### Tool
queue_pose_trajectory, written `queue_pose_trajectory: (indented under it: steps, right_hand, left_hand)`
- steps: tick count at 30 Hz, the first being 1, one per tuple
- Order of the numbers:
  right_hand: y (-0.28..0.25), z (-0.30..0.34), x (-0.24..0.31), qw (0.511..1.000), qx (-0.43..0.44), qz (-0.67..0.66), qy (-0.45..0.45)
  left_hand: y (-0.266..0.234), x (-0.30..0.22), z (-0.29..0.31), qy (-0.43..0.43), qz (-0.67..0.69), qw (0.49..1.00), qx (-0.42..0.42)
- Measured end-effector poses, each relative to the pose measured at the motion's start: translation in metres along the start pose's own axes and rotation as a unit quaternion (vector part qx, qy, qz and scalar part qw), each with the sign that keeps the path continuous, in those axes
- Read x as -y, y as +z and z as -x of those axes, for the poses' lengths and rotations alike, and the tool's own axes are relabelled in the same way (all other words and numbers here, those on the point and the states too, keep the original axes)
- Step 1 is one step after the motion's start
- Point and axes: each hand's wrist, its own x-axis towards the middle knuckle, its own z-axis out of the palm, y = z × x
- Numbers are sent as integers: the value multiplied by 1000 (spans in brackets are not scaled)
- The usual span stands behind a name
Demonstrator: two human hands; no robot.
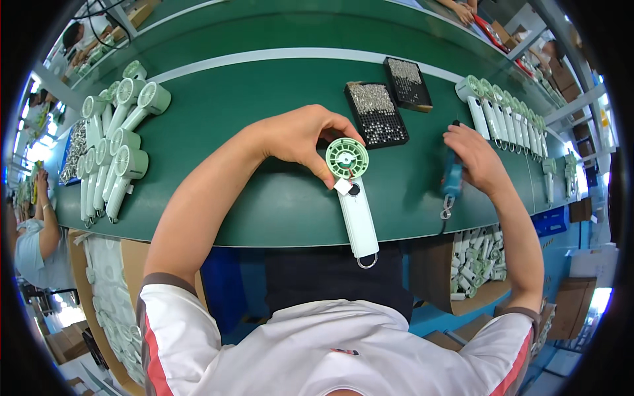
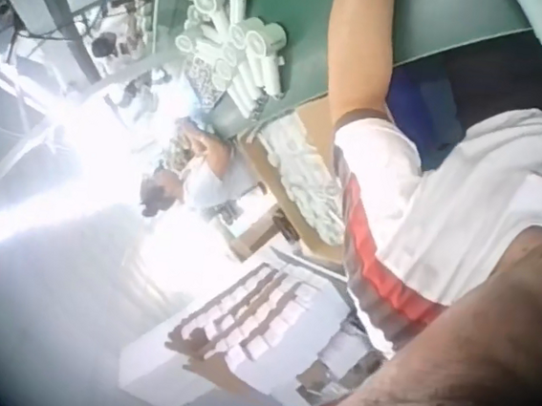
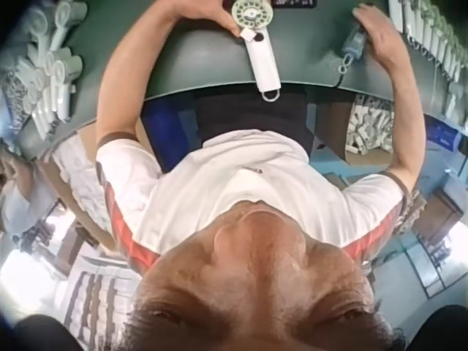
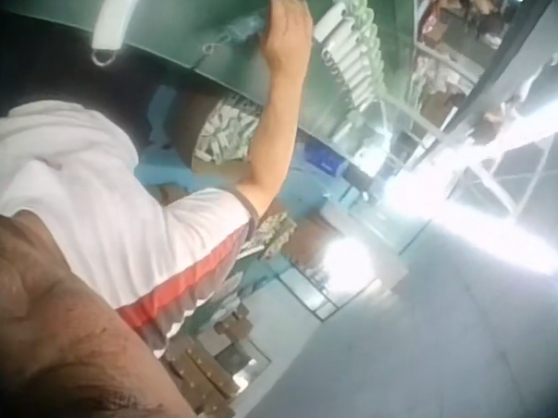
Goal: Assembling handheld fans by attaching components and securing them with an electric screwdriver on a production line.
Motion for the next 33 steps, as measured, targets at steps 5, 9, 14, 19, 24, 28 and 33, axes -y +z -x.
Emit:
queue_pose_trajectory:
  steps: [5, 9, 14, 19, 24, 28, 33]
  right_hand:
    - [20, -35, 4, 883, -410, -214, 77]
    - [-20, -113, 22, 643, -578, -489, 113]
    - [-30, -177, 20, 540, -545, -619, 169]
    - [0, -179, 41, 565, -515, -609, 211]
    - [14, -173, 40, 576, -517, -598, 208]
    - [36, -193, 26, 423, -485, -765, -14]
    - [5, -192, 60, 524, -529, -582, 327]
  left_hand:
    - [-2, -2, -10, -22, 14, 999, 19]
    - [-2, -4, -8, -48, 28, 998, 17]
    - [-2, 0, -11, -45, 39, 998, 19]
    - [0, 3, -8, 6, 61, 998, 1]
    - [0, 3, -5, 11, 62, 998, 2]
    - [1, 6, -7, 20, 50, 999, -3]
    - [2, 5, -4, 12, 50, 999, -4]
